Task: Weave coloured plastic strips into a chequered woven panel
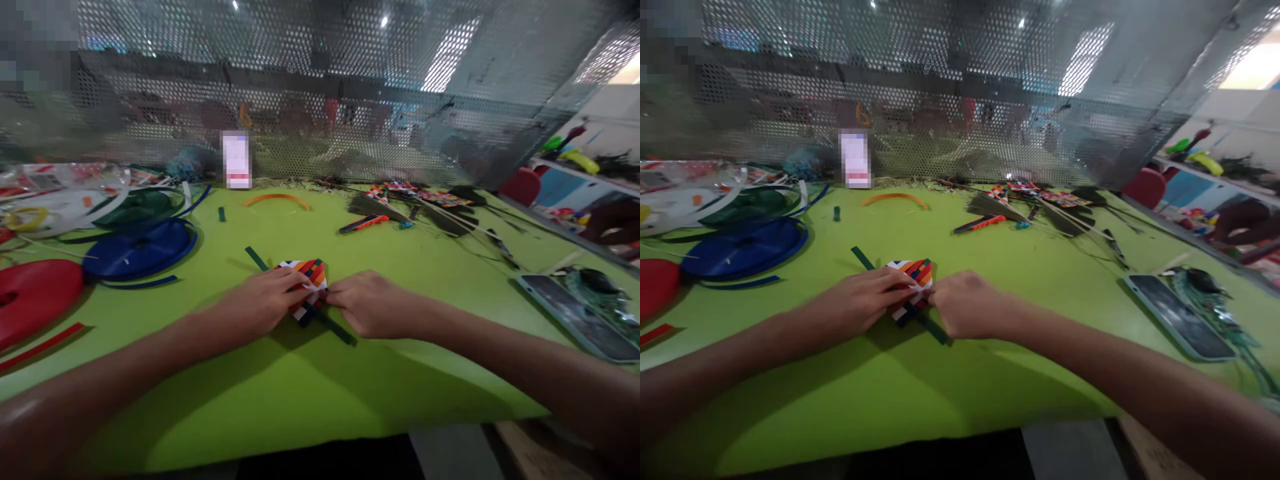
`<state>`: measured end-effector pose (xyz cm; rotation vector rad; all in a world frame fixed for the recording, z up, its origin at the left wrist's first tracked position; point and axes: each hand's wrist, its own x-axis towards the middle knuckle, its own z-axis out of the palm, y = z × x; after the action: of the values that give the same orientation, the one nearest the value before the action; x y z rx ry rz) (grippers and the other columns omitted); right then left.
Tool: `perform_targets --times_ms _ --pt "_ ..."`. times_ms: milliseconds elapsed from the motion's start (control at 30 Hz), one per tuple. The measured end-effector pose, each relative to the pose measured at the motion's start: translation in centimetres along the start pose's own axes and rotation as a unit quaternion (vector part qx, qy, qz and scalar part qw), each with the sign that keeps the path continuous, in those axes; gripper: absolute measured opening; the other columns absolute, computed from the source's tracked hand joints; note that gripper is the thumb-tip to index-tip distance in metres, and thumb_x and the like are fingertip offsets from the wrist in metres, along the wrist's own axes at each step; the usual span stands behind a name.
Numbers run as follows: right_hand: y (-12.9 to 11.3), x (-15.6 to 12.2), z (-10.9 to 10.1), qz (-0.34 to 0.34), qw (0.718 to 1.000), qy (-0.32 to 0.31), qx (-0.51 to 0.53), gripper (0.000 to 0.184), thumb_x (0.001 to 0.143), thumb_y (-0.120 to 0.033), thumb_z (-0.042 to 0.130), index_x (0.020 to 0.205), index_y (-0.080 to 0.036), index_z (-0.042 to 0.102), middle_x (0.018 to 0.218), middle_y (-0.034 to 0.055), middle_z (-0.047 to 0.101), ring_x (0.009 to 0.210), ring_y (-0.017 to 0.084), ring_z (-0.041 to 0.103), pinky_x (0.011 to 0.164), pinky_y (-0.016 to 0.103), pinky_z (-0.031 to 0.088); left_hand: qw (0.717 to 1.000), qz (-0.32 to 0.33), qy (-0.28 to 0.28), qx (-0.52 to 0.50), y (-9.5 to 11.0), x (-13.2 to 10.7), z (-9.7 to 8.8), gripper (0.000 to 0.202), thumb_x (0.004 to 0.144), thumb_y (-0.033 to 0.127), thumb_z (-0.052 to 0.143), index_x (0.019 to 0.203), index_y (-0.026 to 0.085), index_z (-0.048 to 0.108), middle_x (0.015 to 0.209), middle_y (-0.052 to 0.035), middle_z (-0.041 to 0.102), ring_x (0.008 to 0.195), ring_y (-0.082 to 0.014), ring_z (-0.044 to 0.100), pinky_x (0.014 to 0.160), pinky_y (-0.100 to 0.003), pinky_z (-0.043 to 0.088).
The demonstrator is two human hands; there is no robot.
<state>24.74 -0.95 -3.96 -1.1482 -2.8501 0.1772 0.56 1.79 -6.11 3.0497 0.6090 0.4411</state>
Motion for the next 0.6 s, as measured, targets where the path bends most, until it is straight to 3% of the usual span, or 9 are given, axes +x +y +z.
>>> perform_targets --times_ms 100,167,267,333,400,600 --pt "0.6 1.5 -0.9 0.003 0.996 -0.033 0.080 0.015 0.086 -0.010 0.057 0.079 -0.015 0.070 0.079 0.0059 0.072 0.069 0.016 0.062 0.064 0.026 0.041 1.000 0.000 -0.004 0.002 0.0 -0.1 0.3 0.027 0.095 0.010 0.051 0.117 0.012 0.067 0.116 -0.0146 0.068 0.106 -0.0273 0.064 0.096 -0.044 0.052" --pt "1.3 2.7 -1.4 0.035 0.987 -0.041 0.151 0.013 0.081 -0.005 0.059 0.082 -0.015 0.066 0.079 0.0033 0.071 0.067 0.013 0.061 0.061 0.024 0.041 1.000 0.004 -0.008 0.009 0.1 0.0 0.3 0.027 0.095 0.008 0.049 0.115 0.012 0.067 0.117 -0.0144 0.069 0.111 -0.0285 0.063 0.099 -0.045 0.050" --pt "2.4 4.3 -2.1 0.091 0.957 -0.164 0.219 0.014 0.080 -0.006 0.057 0.089 -0.016 0.062 0.074 -0.0014 0.065 0.057 0.011 0.057 0.052 0.021 0.041 1.000 0.004 -0.004 0.008 0.2 0.1 0.2 0.028 0.095 0.009 0.049 0.116 0.013 0.067 0.118 -0.0135 0.069 0.112 -0.0283 0.062 0.100 -0.045 0.050" --pt "2.8 5.1 -2.6 0.109 0.937 -0.245 0.226 0.002 0.083 -0.014 0.060 0.083 -0.016 0.061 0.060 -0.0043 0.058 0.048 0.011 0.054 0.048 0.022 0.042 1.000 -0.003 -0.012 0.009 0.2 0.2 0.2 0.028 0.096 0.011 0.049 0.117 0.013 0.067 0.120 -0.0134 0.068 0.111 -0.0273 0.063 0.099 -0.044 0.050" --pt "2.9 5.7 -3.0 0.125 0.921 -0.296 0.222 0.008 0.086 -0.020 0.061 0.079 -0.015 0.060 0.050 -0.0059 0.052 0.042 0.012 0.053 0.046 0.023 0.044 0.999 -0.016 -0.027 0.021 0.3 0.2 0.3 0.029 0.097 0.012 0.048 0.119 0.014 0.067 0.122 -0.0135 0.067 0.111 -0.0269 0.063 0.100 -0.044 0.050" --pt "2.2 6.3 -3.2 0.165 0.900 -0.344 0.212 0.009 0.093 -0.018 0.054 0.089 -0.013 0.061 0.045 -0.0036 0.055 0.042 0.015 0.059 0.051 0.025 0.049 0.996 -0.023 -0.048 0.072 0.6 0.2 0.5 0.034 0.100 0.018 0.045 0.128 0.013 0.062 0.121 -0.0141 0.065 0.113 -0.0286 0.060 0.102 -0.046 0.048"
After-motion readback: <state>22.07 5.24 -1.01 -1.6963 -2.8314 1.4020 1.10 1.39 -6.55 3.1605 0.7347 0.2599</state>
